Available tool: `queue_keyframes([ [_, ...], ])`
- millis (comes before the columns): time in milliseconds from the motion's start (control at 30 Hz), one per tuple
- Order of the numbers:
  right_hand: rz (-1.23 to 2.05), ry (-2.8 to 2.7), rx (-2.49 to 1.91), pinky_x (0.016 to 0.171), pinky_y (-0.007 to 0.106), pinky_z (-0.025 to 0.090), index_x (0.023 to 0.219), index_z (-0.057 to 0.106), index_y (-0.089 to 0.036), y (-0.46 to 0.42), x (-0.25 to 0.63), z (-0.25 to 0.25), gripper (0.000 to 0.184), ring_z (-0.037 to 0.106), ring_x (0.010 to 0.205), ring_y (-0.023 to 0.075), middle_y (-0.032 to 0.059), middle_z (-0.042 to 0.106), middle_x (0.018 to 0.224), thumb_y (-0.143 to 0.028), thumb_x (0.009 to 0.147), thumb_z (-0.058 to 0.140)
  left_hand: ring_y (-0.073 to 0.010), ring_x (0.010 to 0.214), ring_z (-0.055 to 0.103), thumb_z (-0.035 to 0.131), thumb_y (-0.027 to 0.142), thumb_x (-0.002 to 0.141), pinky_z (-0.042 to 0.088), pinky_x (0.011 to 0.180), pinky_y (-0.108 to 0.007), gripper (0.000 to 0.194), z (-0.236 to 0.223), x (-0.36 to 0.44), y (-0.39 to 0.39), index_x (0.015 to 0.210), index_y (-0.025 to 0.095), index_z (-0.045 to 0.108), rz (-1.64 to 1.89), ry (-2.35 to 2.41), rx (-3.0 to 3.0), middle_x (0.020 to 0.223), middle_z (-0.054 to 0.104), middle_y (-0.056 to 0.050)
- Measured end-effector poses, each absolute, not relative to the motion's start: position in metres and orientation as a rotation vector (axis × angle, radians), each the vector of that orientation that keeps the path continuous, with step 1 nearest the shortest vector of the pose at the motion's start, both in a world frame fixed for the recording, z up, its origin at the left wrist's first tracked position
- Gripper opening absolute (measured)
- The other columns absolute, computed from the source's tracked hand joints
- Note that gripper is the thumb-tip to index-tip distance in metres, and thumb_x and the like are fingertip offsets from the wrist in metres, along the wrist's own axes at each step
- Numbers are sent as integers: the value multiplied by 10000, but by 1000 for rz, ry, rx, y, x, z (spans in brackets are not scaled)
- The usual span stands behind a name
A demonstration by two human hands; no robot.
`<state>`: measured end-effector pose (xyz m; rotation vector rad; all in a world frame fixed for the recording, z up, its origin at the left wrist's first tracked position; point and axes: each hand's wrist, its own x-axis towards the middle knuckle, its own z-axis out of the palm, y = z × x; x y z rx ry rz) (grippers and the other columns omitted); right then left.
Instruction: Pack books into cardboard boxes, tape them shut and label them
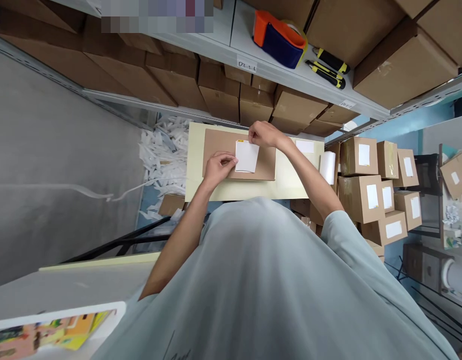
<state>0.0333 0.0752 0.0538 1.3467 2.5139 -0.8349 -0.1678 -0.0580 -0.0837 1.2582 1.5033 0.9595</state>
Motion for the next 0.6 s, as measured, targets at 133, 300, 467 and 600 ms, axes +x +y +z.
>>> queue_keyframes([
  [133, -838, 2468, 1342, 876, 308, 524, 1071, 854, -53, 82, 34, 44, 235, 750, 965, 227, 151, 849, 1096, -112, 953, 659, -258, 1133, 728, 777, 388, 877, 609, 1006, -390, 184, -100, -172, -55, 904, 207, 798, 977, 1484, 1296, 1168, 779, -111],
  [300, -822, 2421, 1328, 976, 333, 576, 1134, 865, -104, 83, 34, 43, 291, 788, 1098, 259, 137, 854, 1215, -150, 985, 620, -275, 1145, 710, 807, 366, 878, 602, 1024, -433, 132, -115, -174, -54, 896, 235, 816, 985, 1495, 1343, 1133, 778, -84],
  [467, -777, 2421, 1328, 1022, 367, 597, 1144, 867, -129, 83, 31, 36, 262, 799, 1162, 288, 131, 847, 1223, -174, 1004, 651, -277, 1154, 702, 805, 354, 888, 581, 1045, -455, 114, -127, -174, -54, 900, 243, 825, 983, 1522, 1391, 1135, 764, -83],
  [600, -768, 2429, 1339, 1049, 407, 611, 1118, 879, -138, 83, 30, 27, 265, 803, 1175, 313, 132, 850, 1218, -167, 1004, 642, -274, 1164, 700, 806, 345, 883, 569, 1054, -450, 109, -132, -174, -55, 901, 239, 828, 975, 1558, 1429, 1130, 764, -81],
])
